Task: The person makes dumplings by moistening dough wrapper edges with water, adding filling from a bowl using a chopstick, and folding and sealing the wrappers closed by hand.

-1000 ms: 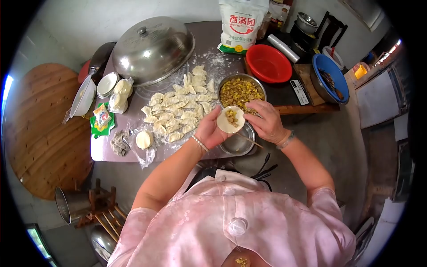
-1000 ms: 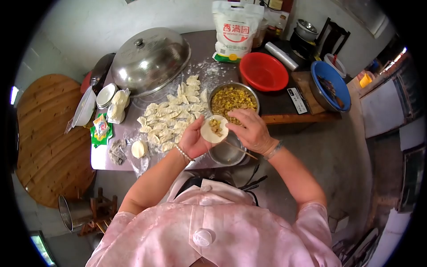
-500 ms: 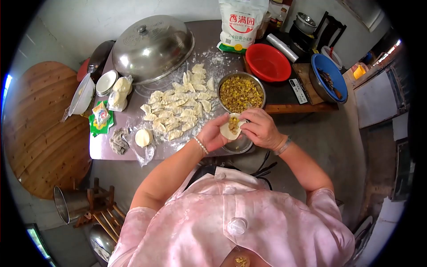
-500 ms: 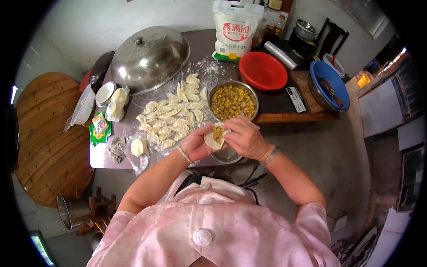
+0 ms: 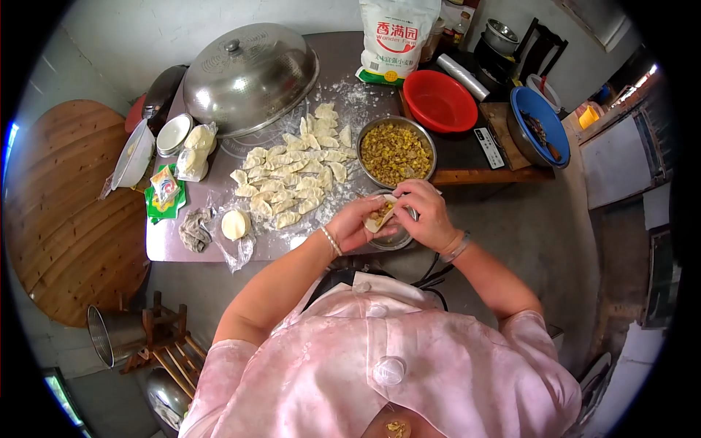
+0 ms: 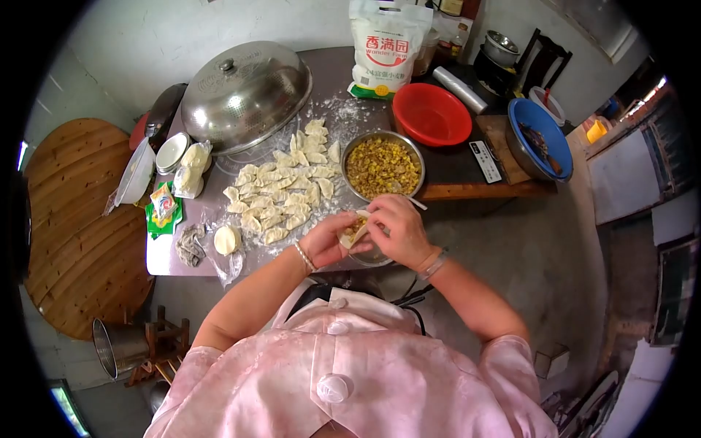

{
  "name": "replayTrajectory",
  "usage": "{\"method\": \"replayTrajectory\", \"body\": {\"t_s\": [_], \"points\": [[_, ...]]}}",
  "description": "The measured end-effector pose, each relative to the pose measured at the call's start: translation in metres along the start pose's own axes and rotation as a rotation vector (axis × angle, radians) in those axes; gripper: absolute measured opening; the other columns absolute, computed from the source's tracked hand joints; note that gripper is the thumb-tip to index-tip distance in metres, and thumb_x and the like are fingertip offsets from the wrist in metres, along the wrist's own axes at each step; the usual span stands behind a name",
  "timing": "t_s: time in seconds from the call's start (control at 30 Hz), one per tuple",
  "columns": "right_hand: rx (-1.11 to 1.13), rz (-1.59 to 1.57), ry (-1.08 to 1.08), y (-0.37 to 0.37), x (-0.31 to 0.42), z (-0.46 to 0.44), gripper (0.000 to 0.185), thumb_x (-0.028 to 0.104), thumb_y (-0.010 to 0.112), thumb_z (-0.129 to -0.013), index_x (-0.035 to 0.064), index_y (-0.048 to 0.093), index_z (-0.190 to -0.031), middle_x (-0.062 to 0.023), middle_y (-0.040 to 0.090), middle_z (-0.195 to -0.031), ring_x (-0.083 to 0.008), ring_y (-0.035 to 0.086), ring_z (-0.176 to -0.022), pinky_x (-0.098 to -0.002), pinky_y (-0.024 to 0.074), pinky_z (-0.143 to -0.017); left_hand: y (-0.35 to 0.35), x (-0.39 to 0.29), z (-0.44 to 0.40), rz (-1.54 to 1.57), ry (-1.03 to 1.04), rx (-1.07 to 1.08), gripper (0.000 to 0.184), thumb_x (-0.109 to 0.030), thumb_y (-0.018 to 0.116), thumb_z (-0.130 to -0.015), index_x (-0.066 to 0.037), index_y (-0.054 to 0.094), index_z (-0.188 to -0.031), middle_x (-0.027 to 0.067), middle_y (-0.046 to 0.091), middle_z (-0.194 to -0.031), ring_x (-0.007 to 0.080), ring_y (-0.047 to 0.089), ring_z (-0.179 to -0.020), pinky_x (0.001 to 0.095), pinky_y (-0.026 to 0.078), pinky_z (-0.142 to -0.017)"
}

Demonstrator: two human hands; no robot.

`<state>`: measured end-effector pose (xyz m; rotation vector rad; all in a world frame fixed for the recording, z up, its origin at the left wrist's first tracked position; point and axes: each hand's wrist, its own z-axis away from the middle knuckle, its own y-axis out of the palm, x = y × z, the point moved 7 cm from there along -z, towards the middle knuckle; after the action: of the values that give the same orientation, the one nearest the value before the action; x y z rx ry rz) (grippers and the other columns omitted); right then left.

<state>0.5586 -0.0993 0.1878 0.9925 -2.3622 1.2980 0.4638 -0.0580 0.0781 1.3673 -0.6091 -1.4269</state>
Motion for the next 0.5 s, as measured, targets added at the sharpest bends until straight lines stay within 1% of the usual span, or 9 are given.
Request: {"method": "replayTrajectory", "body": {"t_s": [0.03, 0.13, 0.23, 0.33, 0.5], "points": [[-0.021, -0.007, 0.038, 0.000, -0.003, 0.000, 0.009, 0.002, 0.064, -0.068, 0.0023, 0.056, -0.070, -0.0103, 0.059, -0.087, -0.0291, 0.057, -0.083, -0.0369, 0.0455, -0.074, 0.002, 0.001, 0.001, 0.007, -0.019, 0.020, 0.036, -0.019, 0.055, -0.089, -0.004, 0.046, -0.121, 0.0099, 0.055, -0.116, 0.0227, 0.057, -0.104, 0.0389, 0.049, -0.089], [-0.064, -0.002, 0.095, 0.000, -0.004, 0.001, 0.009, 0.003, 0.063, -0.069, 0.0026, 0.055, -0.069, -0.0097, 0.059, -0.084, -0.0286, 0.057, -0.079, -0.0362, 0.0459, -0.070, 0.007, -0.001, 0.004, -0.131, 0.022, 0.017, 0.040, -0.012, 0.061, -0.086, -0.004, 0.046, -0.122, 0.0084, 0.055, -0.115, 0.0210, 0.057, -0.104, 0.0366, 0.050, -0.089], [-0.074, 0.021, 0.140, 0.002, -0.006, 0.001, 0.008, 0.003, 0.063, -0.069, 0.0034, 0.056, -0.069, -0.0088, 0.059, -0.081, -0.0278, 0.057, -0.077, -0.0355, 0.0462, -0.068, 0.007, 0.000, 0.005, -0.206, 0.025, 0.019, 0.043, -0.004, 0.061, -0.083, -0.003, 0.046, -0.123, 0.0081, 0.056, -0.114, 0.0201, 0.057, -0.104, 0.0349, 0.050, -0.089], [-0.080, 0.030, 0.186, 0.002, -0.007, 0.002, 0.007, 0.004, 0.063, -0.069, 0.0039, 0.056, -0.068, -0.0083, 0.059, -0.077, -0.0278, 0.057, -0.075, -0.0356, 0.0461, -0.066, 0.010, -0.001, 0.004, -0.295, 0.031, 0.017, 0.041, -0.001, 0.058, -0.084, -0.002, 0.045, -0.124, 0.0088, 0.056, -0.112, 0.0199, 0.058, -0.102, 0.0331, 0.052, -0.086], [-0.053, 0.051, 0.249, 0.003, -0.015, 0.005, 0.006, 0.004, 0.063, -0.069, 0.0042, 0.056, -0.069, -0.0088, 0.058, -0.074, -0.0287, 0.057, -0.072, -0.0358, 0.0460, -0.064, 0.012, 0.000, 0.003, -0.285, 0.015, 0.000, 0.037, 0.001, 0.052, -0.086, 0.003, 0.045, -0.123, 0.0114, 0.058, -0.110, 0.0212, 0.061, -0.098, 0.0315, 0.053, -0.082]]}}
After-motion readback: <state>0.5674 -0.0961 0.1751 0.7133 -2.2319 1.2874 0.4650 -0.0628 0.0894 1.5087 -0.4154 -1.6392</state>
